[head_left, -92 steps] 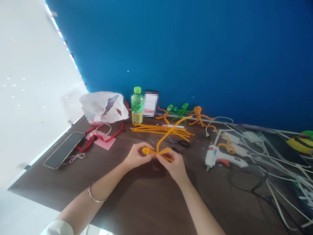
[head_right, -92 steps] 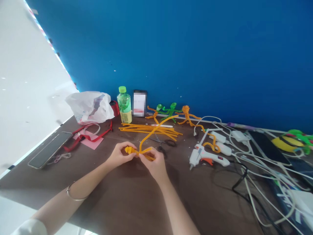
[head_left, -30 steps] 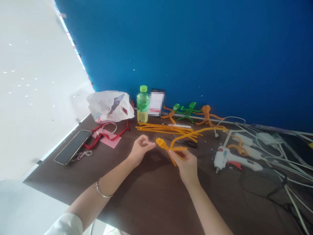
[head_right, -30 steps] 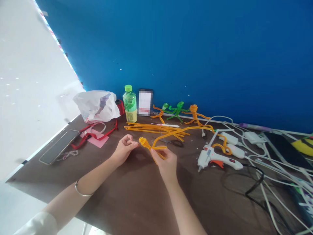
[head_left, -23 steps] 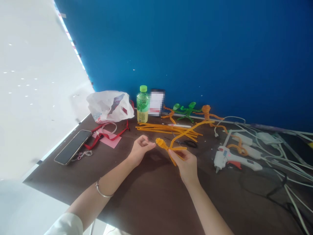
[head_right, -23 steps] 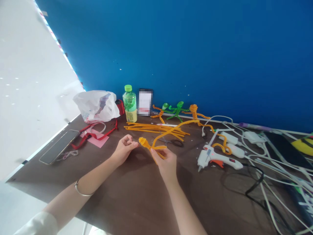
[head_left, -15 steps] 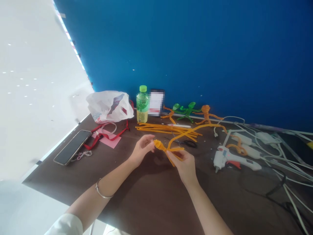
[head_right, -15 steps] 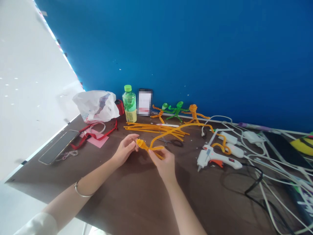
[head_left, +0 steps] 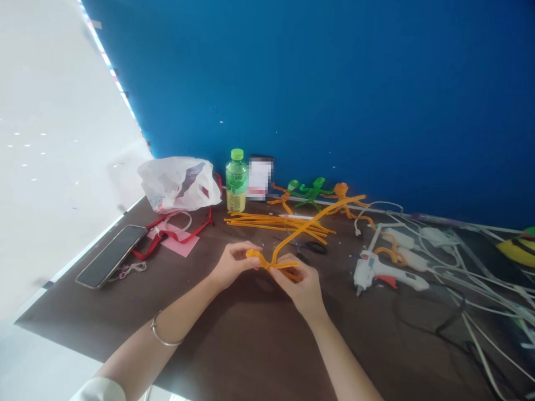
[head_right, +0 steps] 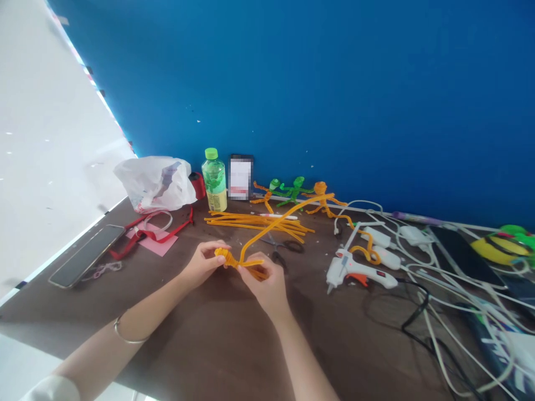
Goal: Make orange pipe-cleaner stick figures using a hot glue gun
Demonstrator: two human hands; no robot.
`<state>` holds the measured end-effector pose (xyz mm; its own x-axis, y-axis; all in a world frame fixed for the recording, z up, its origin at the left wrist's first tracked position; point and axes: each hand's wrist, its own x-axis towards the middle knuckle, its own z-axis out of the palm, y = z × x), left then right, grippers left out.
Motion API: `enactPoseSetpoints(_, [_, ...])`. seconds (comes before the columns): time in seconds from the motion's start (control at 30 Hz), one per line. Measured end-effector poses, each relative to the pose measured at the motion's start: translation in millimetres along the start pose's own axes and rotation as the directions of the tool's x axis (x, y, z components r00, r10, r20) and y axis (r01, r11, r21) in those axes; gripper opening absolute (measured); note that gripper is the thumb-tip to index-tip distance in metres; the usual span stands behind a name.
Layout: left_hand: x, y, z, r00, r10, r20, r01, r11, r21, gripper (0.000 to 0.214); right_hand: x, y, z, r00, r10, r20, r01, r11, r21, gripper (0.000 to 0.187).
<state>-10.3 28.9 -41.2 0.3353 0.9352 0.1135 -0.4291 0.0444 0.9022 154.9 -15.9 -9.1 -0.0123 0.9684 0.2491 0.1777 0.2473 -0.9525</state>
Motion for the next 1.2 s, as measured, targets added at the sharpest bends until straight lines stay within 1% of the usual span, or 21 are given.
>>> enactPoseSetpoints(0.17, [-0.8,0.8,0.3,1.000,0.015,0.007,-0.015,1.000,-0.025,0.021,0.3,0.2,0.7,0.999,-0.039,-0.022,0.039,0.999,-0.014,0.013])
enactPoseSetpoints(0.3, [-1.6,0.0,-0.9,1.000,0.018,0.010,-0.018,0.999,-0.037,0.020,0.0,-1.3,1.8,0.999,-0.032,-0.030,0.032,0.999,0.006,0.014])
enactPoseSetpoints(0.37, [-2.0,-0.3,-0.7,1.000,0.004,-0.001,-0.004,0.999,-0.037,0.024,-0.3,-1.0,3.2,0.999,-0.017,-0.035,0.018,0.999,0.031,0.014])
enactPoseSetpoints(0.43, [-2.5,-0.3,1.1,1.000,-0.017,-0.004,0.017,1.000,-0.018,0.031,-0.5,0.4,5.6,0.998,0.034,-0.049,-0.030,0.997,0.072,0.013])
enactPoseSetpoints(0.5, [-3.0,0.0,4.6,0.998,-0.046,0.029,0.045,0.998,0.035,0.036,-0.7,3.2,8.8,0.990,0.111,-0.089,-0.100,0.987,0.123,0.013])
enactPoseSetpoints(0.57, [-3.4,0.4,9.1,0.990,-0.092,0.111,0.078,0.990,0.121,0.031,-0.9,6.6,11.8,0.974,0.182,-0.136,-0.157,0.971,0.179,0.014])
enactPoseSetpoints(0.6, [-3.6,0.5,11.2,0.986,-0.102,0.132,0.081,0.984,0.158,0.028,-1.0,8.1,12.9,0.967,0.204,-0.152,-0.171,0.963,0.206,0.015])
enactPoseSetpoints(0.7, [-3.8,0.6,15.5,0.985,-0.134,0.104,0.110,0.971,0.213,0.022,-1.3,10.7,14.0,0.964,0.227,-0.141,-0.187,0.950,0.250,0.016])
enactPoseSetpoints(0.77, [-3.6,-0.2,16.0,0.987,-0.146,0.068,0.128,0.967,0.220,0.021,-1.2,10.6,13.5,0.967,0.220,-0.127,-0.186,0.954,0.234,0.017])
enactPoseSetpoints(0.83, [-3.3,-1.8,15.2,0.988,-0.147,0.055,0.133,0.968,0.211,0.022,-0.7,10.1,13.2,0.966,0.215,-0.142,-0.183,0.960,0.213,0.019])
enactPoseSetpoints(0.93, [-2.8,-4.1,13.7,0.988,-0.142,0.063,0.129,0.975,0.181,0.023,-0.3,10.5,14.0,0.957,0.216,-0.193,-0.178,0.964,0.199,0.022])
enactPoseSetpoints(1.03, [-3.0,-3.7,13.5,0.983,-0.163,0.085,0.148,0.976,0.157,0.022,-0.7,13.8,14.9,0.948,0.263,-0.179,-0.231,0.956,0.180,0.026])
enactPoseSetpoints(1.1, [-3.4,-1.8,14.0,0.974,-0.209,0.089,0.194,0.969,0.154,0.022,-0.8,17.0,14.8,0.954,0.244,-0.177,-0.221,0.965,0.139,0.026])
enactPoseSetpoints(1.2, [-3.5,2.0,13.8,0.952,-0.303,0.051,0.296,0.948,0.119,0.024,-0.2,20.6,14.1,0.965,0.160,-0.207,-0.149,0.987,0.066,0.024])
